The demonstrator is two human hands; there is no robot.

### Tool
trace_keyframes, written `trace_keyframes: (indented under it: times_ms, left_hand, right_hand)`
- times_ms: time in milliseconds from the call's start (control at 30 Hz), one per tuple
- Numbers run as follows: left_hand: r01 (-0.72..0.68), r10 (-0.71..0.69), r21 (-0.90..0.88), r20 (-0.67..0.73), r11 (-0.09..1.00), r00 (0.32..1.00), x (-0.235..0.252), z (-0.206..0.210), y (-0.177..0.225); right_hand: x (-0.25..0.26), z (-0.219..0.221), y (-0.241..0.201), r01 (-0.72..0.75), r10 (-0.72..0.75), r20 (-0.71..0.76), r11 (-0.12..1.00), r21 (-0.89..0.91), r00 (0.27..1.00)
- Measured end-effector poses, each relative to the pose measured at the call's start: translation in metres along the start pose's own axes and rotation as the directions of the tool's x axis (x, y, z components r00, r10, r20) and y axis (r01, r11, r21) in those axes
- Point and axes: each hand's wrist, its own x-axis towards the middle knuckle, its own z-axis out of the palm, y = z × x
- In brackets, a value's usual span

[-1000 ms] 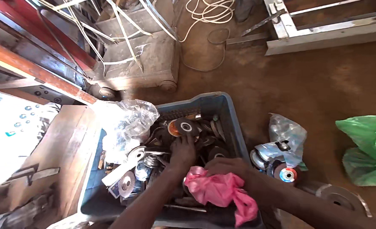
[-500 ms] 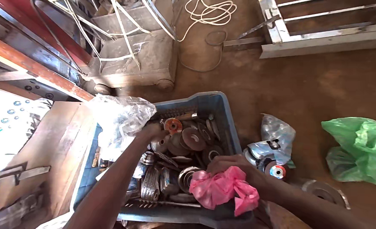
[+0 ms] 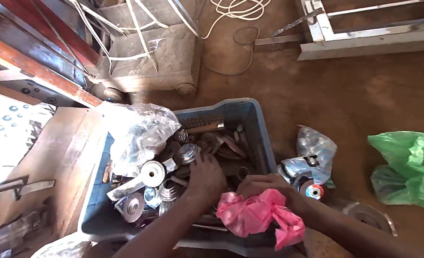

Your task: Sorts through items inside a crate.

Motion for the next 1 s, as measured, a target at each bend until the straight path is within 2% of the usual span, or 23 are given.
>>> trace_keyframes:
  times_ms: [100,167,200,267,333,400,433,500,600,700,800,867,933,1000]
  left_hand:
    - [-0.132,0.116,-0.119,-0.132,0.984,0.985,-0.006,0.020,-0.001]
    - [-0.264,0.199,-0.256,-0.251,0.930,0.947,-0.010,0.023,-0.015]
    - [-0.303,0.200,-0.307,-0.327,0.902,0.924,-0.012,0.021,-0.024]
    - [-0.264,0.114,-0.305,-0.432,0.915,0.895,-0.011,0.012,-0.047]
    - [-0.063,-0.035,-0.252,-0.366,0.966,0.930,-0.004,-0.004,-0.074]
    - [0.155,-0.192,-0.193,-0.194,0.969,0.962,0.011,-0.013,-0.095]
    - [0.208,-0.230,-0.172,-0.125,0.963,0.965,0.020,-0.013,-0.101]
    - [0.221,-0.229,-0.196,-0.016,0.955,0.973,0.034,-0.012,-0.098]
    - [0.199,-0.195,-0.394,0.051,0.897,0.979,0.037,-0.020,-0.068]
    - [0.081,-0.080,-0.497,0.024,0.864,0.997,0.031,-0.028,-0.026]
    - [-0.092,-0.004,-0.576,-0.163,0.813,0.987,0.035,-0.021,0.016]
    - [-0.331,0.062,-0.683,-0.388,0.651,0.920,0.053,0.008,0.035]
    - [-0.486,0.077,-0.720,-0.521,0.495,0.850,0.056,0.027,0.044]
    - [-0.609,0.064,-0.671,-0.648,0.422,0.759,0.045,0.036,0.035]
  right_hand:
    - [0.000,-0.001,-0.003,0.010,-0.010,0.021,1.000,0.004,1.000]
    - [-0.002,-0.001,-0.004,0.009,-0.009,0.023,1.000,0.002,1.000]
    - [-0.002,-0.001,-0.003,0.008,-0.008,0.014,1.000,0.007,1.000]
    - [-0.003,-0.001,0.000,0.009,-0.009,0.002,1.000,0.017,1.000]
    - [-0.002,0.001,0.000,0.002,-0.002,-0.009,1.000,0.015,1.000]
    - [0.000,0.001,-0.001,-0.008,0.008,-0.007,1.000,0.008,1.000]
    - [0.000,0.001,-0.001,-0.009,0.009,-0.003,1.000,0.003,1.000]
    - [0.000,0.001,-0.002,-0.016,0.016,0.004,1.000,-0.003,1.000]
    - [0.000,-0.001,0.001,-0.005,0.005,0.010,1.000,0.003,1.000]
    - [-0.002,-0.003,0.005,-0.006,0.006,0.025,1.000,0.007,1.000]
    - [-0.006,-0.005,0.003,-0.026,0.026,0.034,1.000,-0.003,0.999]
    - [-0.008,-0.004,0.001,-0.022,0.023,0.029,0.999,-0.031,0.999]
    - [-0.008,-0.006,0.000,-0.026,0.027,0.037,0.999,-0.030,0.999]
    - [-0.007,-0.006,-0.002,-0.029,0.030,0.036,0.999,-0.021,0.999]
